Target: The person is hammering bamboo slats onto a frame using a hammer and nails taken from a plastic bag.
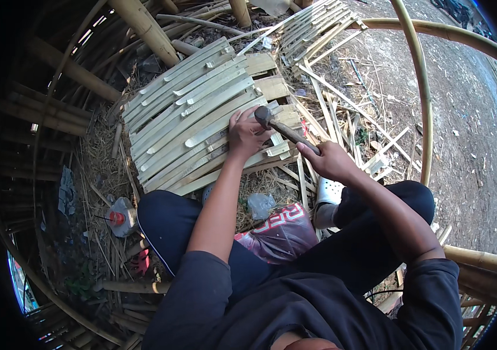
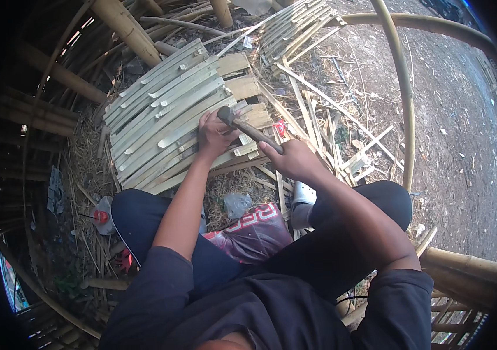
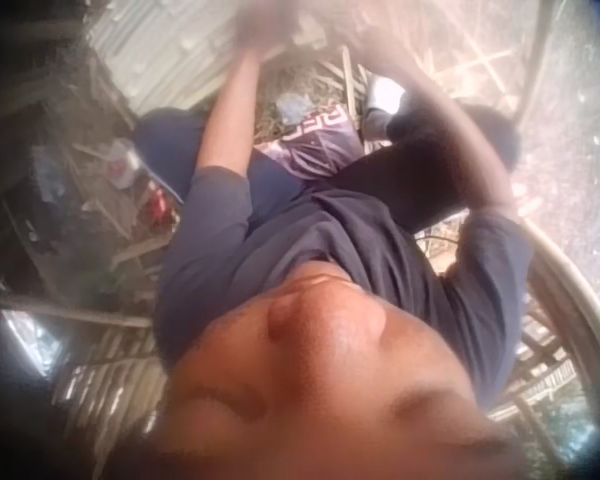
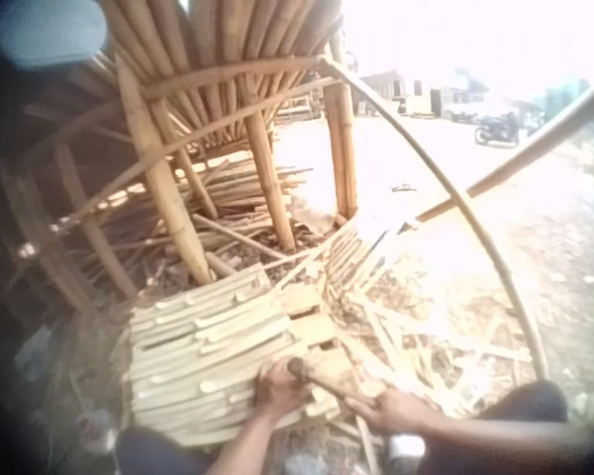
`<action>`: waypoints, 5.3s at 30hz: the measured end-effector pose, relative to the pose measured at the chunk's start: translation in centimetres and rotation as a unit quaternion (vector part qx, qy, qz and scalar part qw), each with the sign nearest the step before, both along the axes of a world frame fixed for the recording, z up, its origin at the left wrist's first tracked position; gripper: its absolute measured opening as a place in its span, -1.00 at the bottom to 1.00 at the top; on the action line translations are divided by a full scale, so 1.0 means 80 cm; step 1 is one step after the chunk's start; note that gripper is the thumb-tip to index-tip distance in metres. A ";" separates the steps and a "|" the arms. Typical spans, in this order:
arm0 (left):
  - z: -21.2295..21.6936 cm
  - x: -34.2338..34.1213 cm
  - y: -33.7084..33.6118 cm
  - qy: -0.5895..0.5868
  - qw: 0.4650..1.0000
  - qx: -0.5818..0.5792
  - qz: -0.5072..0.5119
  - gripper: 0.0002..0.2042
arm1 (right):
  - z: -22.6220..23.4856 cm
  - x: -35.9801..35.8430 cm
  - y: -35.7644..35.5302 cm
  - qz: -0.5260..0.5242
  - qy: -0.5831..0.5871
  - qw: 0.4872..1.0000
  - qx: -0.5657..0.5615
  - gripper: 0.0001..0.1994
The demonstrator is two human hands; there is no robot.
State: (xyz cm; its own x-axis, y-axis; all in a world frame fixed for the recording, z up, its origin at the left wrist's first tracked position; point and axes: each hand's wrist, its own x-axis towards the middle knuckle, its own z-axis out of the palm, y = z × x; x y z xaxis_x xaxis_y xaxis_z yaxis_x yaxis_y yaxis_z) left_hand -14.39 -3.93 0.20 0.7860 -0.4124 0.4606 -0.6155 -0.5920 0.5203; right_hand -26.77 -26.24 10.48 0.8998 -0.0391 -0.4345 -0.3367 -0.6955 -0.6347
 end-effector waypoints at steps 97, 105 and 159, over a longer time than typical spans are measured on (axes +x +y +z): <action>0.005 -0.049 0.532 0.396 0.801 -0.019 0.449 -0.38 | -0.082 0.114 0.052 -0.246 0.091 0.911 0.320 -0.85; -0.014 -0.065 0.503 0.513 0.717 -0.273 0.385 -0.55 | -0.090 0.109 0.033 -0.219 0.107 0.908 0.341 -0.85; 0.064 -0.146 0.499 0.606 0.697 -0.171 0.342 -0.65 | -0.122 0.127 0.008 0.057 0.003 0.988 0.145 -0.86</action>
State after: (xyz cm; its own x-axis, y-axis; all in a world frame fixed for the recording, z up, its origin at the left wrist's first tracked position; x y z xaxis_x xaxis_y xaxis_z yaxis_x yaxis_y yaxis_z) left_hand -26.07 36.03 5.30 0.6422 0.2214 -0.7339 0.7651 -0.2448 0.5956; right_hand -16.60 -25.57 0.75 0.8883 0.1894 -0.4185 -0.2715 -0.5184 -0.8109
